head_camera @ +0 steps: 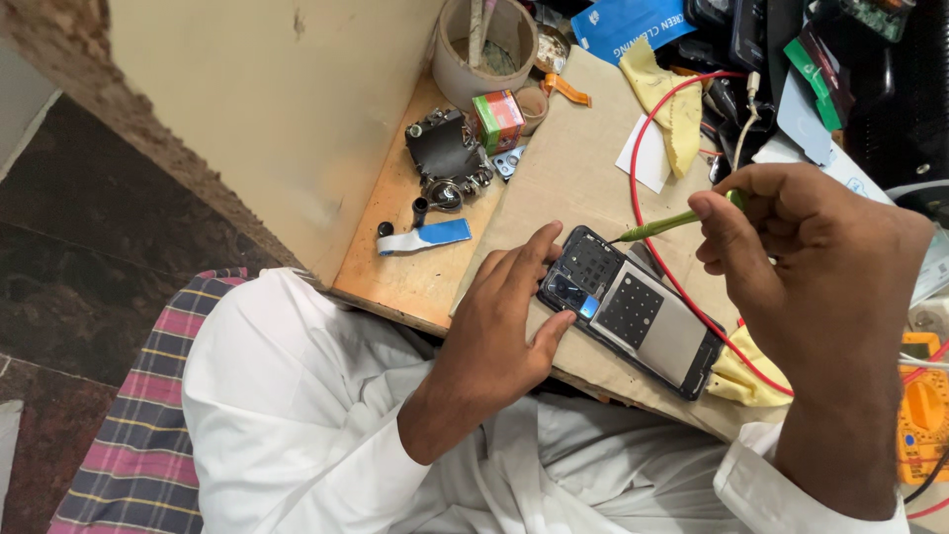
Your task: The person wipes a smartphone with a black cloth, peels a protective film from its back, then works on an opened phone on the bench, using a green pry tool to lift and adjust internal components while steadying the device with the other hand.
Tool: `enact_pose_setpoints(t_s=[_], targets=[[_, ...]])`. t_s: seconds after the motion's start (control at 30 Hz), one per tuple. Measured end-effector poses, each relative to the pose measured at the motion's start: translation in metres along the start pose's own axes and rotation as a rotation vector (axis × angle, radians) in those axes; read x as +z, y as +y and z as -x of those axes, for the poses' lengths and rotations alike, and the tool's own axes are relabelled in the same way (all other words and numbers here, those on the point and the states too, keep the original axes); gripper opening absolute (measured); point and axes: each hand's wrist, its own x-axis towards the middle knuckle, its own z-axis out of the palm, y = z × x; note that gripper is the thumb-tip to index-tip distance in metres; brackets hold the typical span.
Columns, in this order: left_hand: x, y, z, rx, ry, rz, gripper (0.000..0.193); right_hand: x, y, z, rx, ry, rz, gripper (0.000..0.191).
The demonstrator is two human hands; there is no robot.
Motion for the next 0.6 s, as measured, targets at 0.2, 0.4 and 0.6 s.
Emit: enact_pose_setpoints(t_s=[0.2,0.4,0.6], targets=[[-0.001,0.0,0.0,0.0,-0.008,0.008,0.084,0.0,-0.004,-0.002,0.018,-0.003,0.019,0.015],[0.0,-0.001,0.0,0.003,0.0,-0.011,0.083,-0.01,0.002,-0.016,-0.117,-0.164,0.138,0.017],[0.0,0.001,0.0,0.041,0.021,-0.042,0.079,-0.011,-0.001,-0.037,-0.047,-0.376,0.685,0.04]])
